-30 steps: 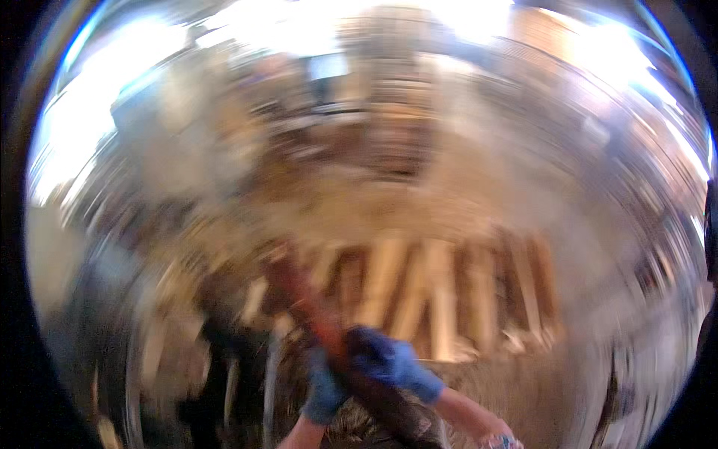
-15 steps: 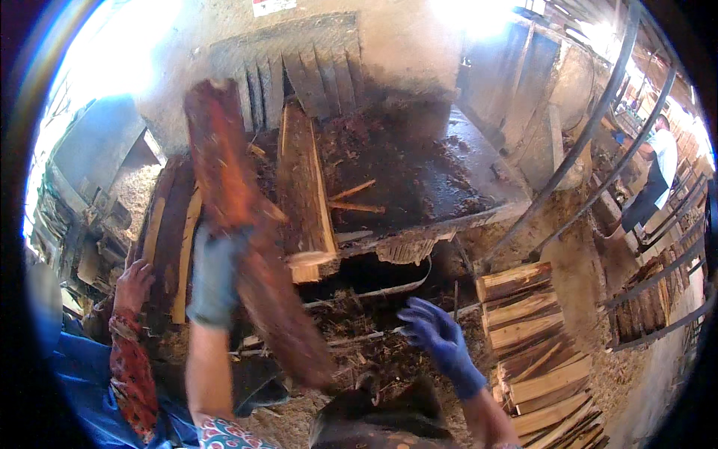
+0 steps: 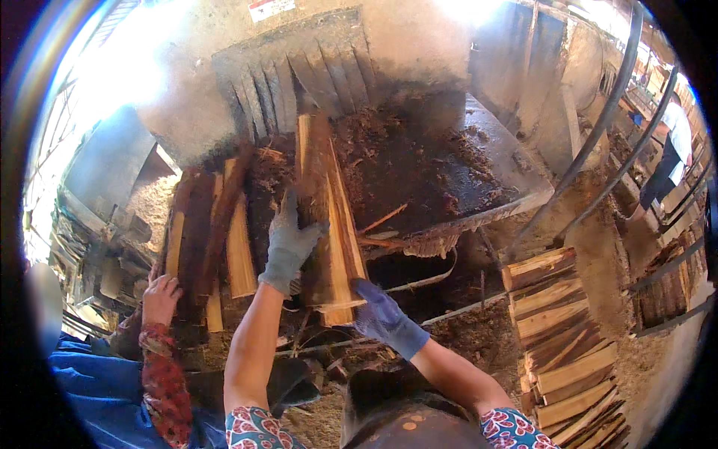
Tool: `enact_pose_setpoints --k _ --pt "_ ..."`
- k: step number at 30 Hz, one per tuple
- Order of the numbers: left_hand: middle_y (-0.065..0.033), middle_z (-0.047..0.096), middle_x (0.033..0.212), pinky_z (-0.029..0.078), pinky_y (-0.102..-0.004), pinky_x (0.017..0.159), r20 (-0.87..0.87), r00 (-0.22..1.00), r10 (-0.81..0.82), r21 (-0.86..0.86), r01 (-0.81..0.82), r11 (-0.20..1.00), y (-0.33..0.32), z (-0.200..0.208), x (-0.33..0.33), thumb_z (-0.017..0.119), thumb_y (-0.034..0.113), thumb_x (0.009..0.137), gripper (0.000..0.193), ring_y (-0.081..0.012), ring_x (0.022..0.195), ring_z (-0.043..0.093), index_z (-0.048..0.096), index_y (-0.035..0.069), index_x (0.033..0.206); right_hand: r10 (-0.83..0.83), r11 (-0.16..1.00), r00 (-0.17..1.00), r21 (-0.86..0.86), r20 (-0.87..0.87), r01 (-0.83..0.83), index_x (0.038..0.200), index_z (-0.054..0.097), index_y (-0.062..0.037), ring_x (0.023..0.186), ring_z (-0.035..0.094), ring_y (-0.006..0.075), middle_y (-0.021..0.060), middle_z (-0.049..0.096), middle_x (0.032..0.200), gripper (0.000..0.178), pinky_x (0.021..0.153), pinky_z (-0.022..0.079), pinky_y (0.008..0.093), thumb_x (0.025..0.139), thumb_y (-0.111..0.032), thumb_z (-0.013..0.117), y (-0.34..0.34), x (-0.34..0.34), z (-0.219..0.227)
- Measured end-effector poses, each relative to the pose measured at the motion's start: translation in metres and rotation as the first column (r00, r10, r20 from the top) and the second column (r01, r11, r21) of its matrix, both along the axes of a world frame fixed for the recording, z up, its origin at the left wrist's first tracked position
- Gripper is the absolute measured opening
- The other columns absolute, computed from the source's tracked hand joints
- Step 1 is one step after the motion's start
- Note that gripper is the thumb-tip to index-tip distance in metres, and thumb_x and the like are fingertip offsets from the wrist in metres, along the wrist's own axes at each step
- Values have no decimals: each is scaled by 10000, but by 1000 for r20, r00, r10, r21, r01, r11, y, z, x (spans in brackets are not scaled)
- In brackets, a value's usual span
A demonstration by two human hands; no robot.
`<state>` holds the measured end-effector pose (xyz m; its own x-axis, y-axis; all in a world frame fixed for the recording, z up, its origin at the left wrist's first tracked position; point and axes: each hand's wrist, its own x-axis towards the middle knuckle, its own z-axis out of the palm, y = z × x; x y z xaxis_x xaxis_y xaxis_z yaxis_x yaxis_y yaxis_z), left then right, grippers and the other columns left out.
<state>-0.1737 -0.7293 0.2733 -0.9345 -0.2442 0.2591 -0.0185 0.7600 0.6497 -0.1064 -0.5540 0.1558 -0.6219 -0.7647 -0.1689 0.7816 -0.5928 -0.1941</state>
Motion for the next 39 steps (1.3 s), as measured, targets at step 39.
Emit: enact_pose_setpoints --k 39 --pt "-182 411 1311 347 -409 984 480 590 -649 729 143 670 289 -100 147 491 327 895 523 -340 1179 404 374 19 1301 -472 459 597 398 -649 794 1321 327 30 1136 402 194 126 455 1238 794 967 314 297 769 -437 654 319 111 -25"
